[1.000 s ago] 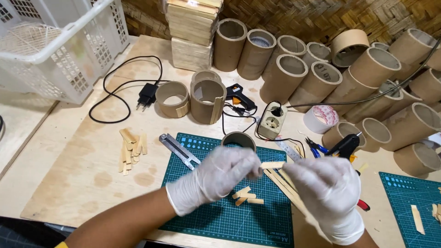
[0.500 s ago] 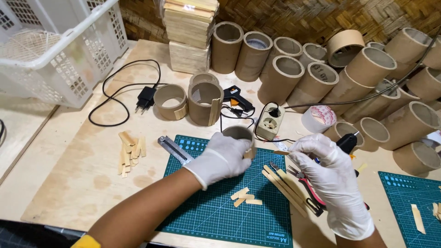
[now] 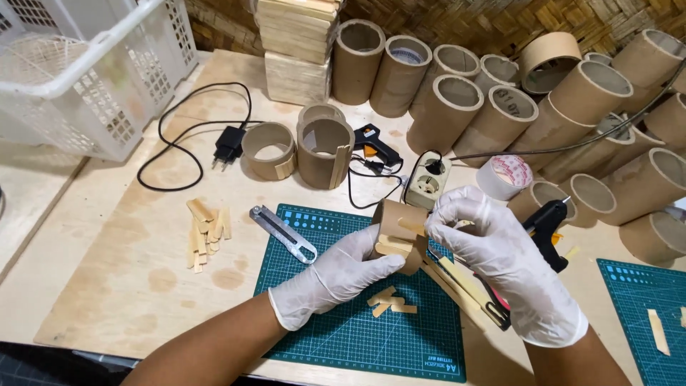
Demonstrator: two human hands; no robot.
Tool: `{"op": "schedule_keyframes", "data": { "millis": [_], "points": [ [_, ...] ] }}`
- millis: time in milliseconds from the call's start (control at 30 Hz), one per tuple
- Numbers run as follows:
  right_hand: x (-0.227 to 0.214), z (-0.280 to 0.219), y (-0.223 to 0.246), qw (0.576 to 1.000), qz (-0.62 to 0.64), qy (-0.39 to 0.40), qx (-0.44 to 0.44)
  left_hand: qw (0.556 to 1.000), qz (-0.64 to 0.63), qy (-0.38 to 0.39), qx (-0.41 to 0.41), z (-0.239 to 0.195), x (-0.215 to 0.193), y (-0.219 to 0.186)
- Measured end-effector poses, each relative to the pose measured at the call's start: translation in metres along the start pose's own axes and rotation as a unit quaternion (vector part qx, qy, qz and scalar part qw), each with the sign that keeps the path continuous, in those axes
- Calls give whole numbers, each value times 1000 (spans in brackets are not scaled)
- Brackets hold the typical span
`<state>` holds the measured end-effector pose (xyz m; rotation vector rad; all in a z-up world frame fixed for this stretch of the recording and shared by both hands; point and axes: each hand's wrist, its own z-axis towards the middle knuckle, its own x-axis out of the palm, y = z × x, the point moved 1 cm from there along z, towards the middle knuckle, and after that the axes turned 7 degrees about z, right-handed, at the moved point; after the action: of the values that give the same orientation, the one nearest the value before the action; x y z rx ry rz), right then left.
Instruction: Attaching small wooden sticks to a cardboard tube using a hot glue gun to create a decorative object.
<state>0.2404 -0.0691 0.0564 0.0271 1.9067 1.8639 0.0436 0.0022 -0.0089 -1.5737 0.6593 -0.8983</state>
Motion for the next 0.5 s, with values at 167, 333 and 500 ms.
{"op": "schedule_keyframes", "data": {
  "millis": [167,333,500],
  "points": [
    [5,1,4,999,-7,33,27,1000,13,17,8,-2,-1,6],
    [10,-2,11,998,-29,33,39,1000,13,24,-8,2,-6,11],
    [11,-7,21,984,-165,62,-32,995,68,72,29,1,-10,6]
  ]
}}
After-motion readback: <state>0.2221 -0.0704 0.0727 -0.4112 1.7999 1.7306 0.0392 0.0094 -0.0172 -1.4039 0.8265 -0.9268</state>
